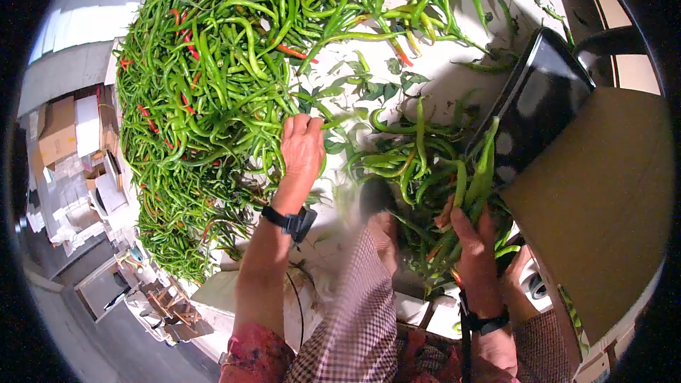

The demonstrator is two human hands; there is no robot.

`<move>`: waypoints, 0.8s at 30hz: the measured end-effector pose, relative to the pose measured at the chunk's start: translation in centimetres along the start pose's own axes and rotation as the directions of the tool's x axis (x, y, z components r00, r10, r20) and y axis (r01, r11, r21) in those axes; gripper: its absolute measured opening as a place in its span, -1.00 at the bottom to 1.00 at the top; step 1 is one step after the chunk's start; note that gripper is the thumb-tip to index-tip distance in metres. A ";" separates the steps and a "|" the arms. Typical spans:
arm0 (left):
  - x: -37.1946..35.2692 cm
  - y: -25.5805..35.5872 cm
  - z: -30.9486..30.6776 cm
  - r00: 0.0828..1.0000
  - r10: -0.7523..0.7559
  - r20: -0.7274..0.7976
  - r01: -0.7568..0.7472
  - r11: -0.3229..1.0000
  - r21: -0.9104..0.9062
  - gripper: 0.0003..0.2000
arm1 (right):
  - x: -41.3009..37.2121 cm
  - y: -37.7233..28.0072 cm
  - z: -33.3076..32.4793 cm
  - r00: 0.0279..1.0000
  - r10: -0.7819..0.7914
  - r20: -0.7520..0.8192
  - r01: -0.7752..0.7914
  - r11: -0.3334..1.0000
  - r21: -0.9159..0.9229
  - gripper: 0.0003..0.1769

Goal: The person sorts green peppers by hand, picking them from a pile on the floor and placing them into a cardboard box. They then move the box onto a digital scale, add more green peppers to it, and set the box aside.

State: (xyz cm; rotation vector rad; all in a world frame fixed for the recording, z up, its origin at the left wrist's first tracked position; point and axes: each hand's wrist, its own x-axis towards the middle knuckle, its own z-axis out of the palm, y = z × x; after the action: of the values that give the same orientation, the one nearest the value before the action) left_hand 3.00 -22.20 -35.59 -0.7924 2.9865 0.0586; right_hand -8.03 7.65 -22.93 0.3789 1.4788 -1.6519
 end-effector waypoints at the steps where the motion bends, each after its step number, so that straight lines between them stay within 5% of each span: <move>1: -0.2 0.9 -0.8 0.998 -0.013 -0.053 0.002 0.981 -0.191 -0.81 | 0.0 0.0 0.1 0.999 -0.047 -0.008 0.047 0.999 0.023 -0.66; 2: -0.4 1.7 -1.5 0.994 -0.037 -0.101 -0.004 0.927 -0.375 -0.82 | 0.1 -0.1 0.1 0.999 -0.047 -0.012 0.047 0.999 0.023 -0.66; 4: -0.8 3.0 -2.9 0.989 -0.073 -0.129 0.007 0.893 -0.449 -0.87 | 0.1 -0.4 -0.2 0.999 0.026 -0.030 -0.025 0.999 0.039 -0.69; 6: -1.2 4.2 -4.8 0.973 -0.229 0.037 0.168 0.585 -0.794 -0.84 | 0.4 0.2 -0.6 0.999 0.022 -0.026 -0.020 0.998 0.057 -0.71; 8: -1.2 4.7 -5.8 0.969 -0.243 -0.042 0.107 0.567 -0.817 -0.82 | 0.6 0.5 -0.9 1.000 0.019 -0.022 -0.017 0.997 0.077 -0.72; 10: -1.0 5.0 -7.2 0.872 -0.142 0.468 0.481 0.076 -0.873 -0.77 | 0.5 0.6 -1.0 1.000 0.023 0.010 -0.024 0.992 0.120 -0.74; 12: -1.2 5.5 -5.5 0.820 -0.046 0.571 0.568 0.190 -0.801 -0.68 | 0.3 0.3 -0.8 1.000 -0.003 0.012 0.002 0.998 0.070 -0.75; 14: -1.2 6.3 -3.6 0.997 0.018 0.081 0.047 0.687 -0.726 -0.59 | 0.1 0.4 -0.9 1.000 -0.020 0.006 0.020 1.000 0.016 -0.75; 16: 1.1 5.3 -1.0 0.965 -0.263 -0.013 0.198 0.760 -0.619 -0.49 | 0.0 0.8 -1.2 0.999 -0.048 -0.018 0.047 0.998 -0.049 -0.74; 18: 3.1 3.5 1.5 0.967 -0.196 -0.160 0.118 0.909 -0.400 -0.44 | 0.3 1.5 -1.9 0.998 -0.057 -0.016 0.055 0.994 -0.090 -0.72; 22: 4.2 5.3 5.5 0.986 -0.154 -0.071 0.129 0.953 -0.274 -0.46 | 0.3 1.4 -1.2 0.998 -0.069 -0.012 0.067 0.992 -0.102 -0.69; 24: 2.9 9.6 3.9 0.973 -0.016 0.230 0.163 0.755 -0.636 -0.50 | 0.1 0.5 0.0 0.996 -0.092 -0.010 0.090 0.990 -0.108 -0.72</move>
State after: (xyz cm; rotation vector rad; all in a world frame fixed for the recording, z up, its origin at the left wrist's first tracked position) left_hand -4.14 -15.07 -39.39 -0.8950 2.6919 1.1621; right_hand -7.70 7.63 -23.28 0.2686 1.6094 -1.6352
